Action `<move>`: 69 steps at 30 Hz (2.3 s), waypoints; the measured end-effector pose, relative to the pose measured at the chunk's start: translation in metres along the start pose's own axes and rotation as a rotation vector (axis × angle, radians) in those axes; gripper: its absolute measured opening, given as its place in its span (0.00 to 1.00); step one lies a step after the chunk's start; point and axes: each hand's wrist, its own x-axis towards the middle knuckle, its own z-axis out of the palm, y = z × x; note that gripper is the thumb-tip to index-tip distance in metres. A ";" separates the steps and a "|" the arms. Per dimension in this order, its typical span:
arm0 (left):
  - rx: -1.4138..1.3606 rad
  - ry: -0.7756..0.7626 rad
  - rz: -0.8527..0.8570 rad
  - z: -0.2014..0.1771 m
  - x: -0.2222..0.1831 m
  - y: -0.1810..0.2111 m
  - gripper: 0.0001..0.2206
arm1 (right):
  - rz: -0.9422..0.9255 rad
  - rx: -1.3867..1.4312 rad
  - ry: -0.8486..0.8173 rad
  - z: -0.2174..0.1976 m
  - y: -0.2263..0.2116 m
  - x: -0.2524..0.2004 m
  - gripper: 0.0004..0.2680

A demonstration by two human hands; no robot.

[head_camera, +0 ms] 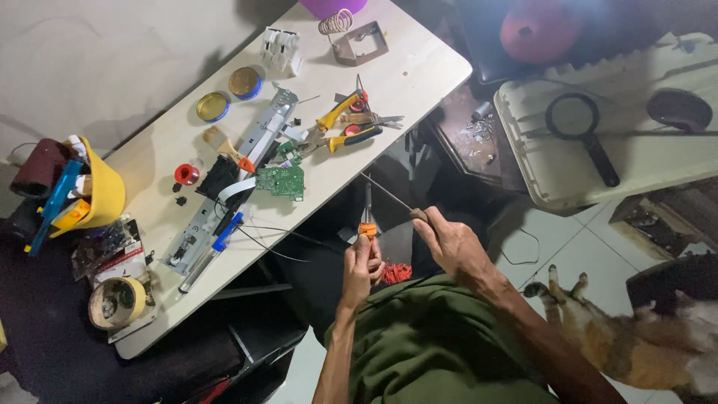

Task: A person uses a soldering iron and a desoldering pump to repair or modify components on a green circuit board.

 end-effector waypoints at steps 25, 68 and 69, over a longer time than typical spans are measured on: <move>-0.343 -0.116 -0.210 0.010 -0.001 -0.009 0.21 | 0.114 -0.076 -0.076 0.003 0.003 0.005 0.10; -0.444 -0.102 -0.250 -0.002 -0.010 -0.009 0.21 | 0.138 0.010 -0.137 0.021 0.004 0.010 0.11; -0.442 -0.101 -0.255 -0.005 -0.009 -0.013 0.21 | 0.142 0.014 -0.139 0.018 -0.002 0.016 0.11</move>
